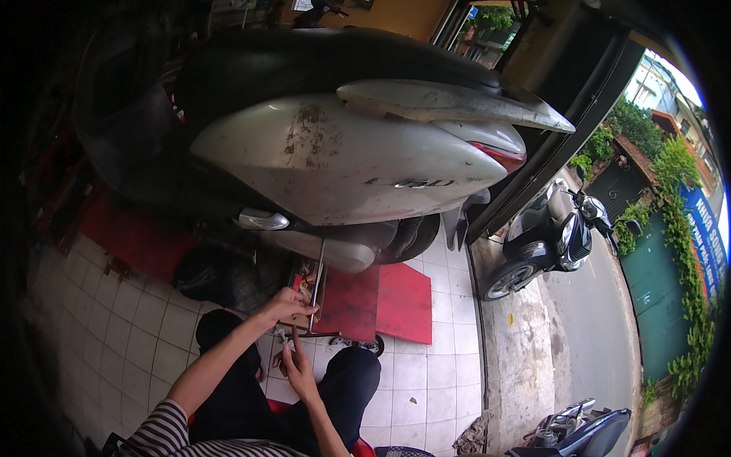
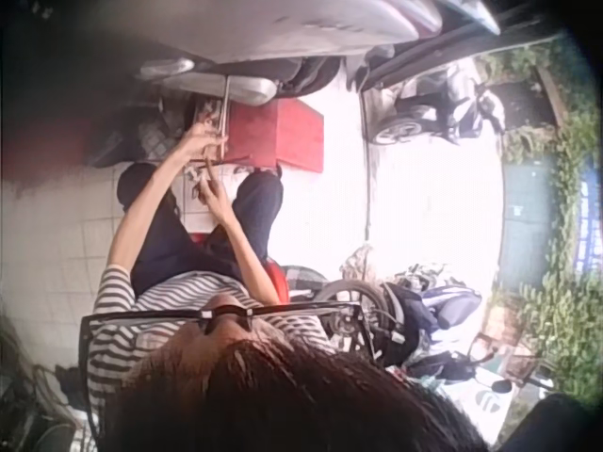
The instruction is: The person uses a T-handle socket wrench to loosen and remove bolts from the engine case of a scooter and then uses pliers to handle small components.
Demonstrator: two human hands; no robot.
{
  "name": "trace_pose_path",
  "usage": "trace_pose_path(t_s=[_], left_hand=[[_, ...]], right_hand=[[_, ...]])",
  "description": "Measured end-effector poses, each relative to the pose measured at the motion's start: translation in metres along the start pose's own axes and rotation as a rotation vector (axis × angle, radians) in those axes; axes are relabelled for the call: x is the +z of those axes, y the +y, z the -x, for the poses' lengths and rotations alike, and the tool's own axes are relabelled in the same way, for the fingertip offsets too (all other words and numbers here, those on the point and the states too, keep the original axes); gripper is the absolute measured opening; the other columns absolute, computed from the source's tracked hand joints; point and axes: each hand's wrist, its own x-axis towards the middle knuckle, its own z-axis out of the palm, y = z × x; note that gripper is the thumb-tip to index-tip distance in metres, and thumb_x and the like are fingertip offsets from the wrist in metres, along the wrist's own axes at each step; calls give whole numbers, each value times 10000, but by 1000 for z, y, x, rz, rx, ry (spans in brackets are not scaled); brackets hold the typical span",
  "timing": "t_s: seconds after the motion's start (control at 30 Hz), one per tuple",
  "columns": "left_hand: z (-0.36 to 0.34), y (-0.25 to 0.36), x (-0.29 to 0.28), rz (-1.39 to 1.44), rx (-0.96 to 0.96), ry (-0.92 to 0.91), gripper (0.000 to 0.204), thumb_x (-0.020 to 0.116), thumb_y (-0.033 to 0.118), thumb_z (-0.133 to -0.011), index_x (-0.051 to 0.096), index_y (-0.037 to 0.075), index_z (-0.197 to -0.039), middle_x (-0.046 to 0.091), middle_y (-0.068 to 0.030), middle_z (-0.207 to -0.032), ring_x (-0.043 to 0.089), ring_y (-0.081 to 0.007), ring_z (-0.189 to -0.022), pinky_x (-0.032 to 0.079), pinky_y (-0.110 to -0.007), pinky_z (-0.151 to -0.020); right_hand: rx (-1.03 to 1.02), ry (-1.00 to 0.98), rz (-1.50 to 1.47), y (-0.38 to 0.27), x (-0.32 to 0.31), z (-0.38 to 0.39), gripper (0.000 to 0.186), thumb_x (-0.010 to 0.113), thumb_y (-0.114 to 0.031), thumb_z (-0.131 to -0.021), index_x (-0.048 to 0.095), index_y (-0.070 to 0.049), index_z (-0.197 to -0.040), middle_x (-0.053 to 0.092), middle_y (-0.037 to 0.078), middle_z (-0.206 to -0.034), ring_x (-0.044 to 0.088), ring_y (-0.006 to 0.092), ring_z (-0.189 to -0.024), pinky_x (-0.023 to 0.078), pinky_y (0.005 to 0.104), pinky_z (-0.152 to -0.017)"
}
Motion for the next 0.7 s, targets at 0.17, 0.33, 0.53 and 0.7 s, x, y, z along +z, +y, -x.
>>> trace_pose_path(t_s=[0.17,0.33,0.53,0.7], left_hand=[[0,6,2,49,-29,-28,247,730,174,-897,690,-27,-1034,751,-110,-891,686,-77,-755,426,-189,-552],[-12,10,4,37,-15,-60,237,735,159,-894,685,-28,-1030,751,-112,-889,694,-82,-769,412,-180,-541],[-8,9,-3,135,-13,-45,223,725,137,-900,678,-49,-1016,740,-128,-887,695,-119,-773,524,-211,-646],[-6,16,-7,35,-111,-15,213,709,114,-909,670,-71,-1008,727,-140,-912,722,-175,-829,559,-247,-689]], right_hand=[[-81,297,-166,-21,-14,12,367,408,-281,-1079,491,6,-1292,579,50,-801,414,61,-608,361,217,-572],[-270,417,-194,-42,16,7,619,453,-222,-1066,128,-118,-1582,565,53,-821,452,87,-620,383,232,-536],[-292,394,160,-53,24,4,676,504,-157,-1031,121,-157,-1587,575,35,-721,475,90,-542,406,238,-511],[-97,189,636,-34,20,0,647,538,-249,-1011,224,-147,-1568,609,40,-570,508,90,-508,425,267,-539]])
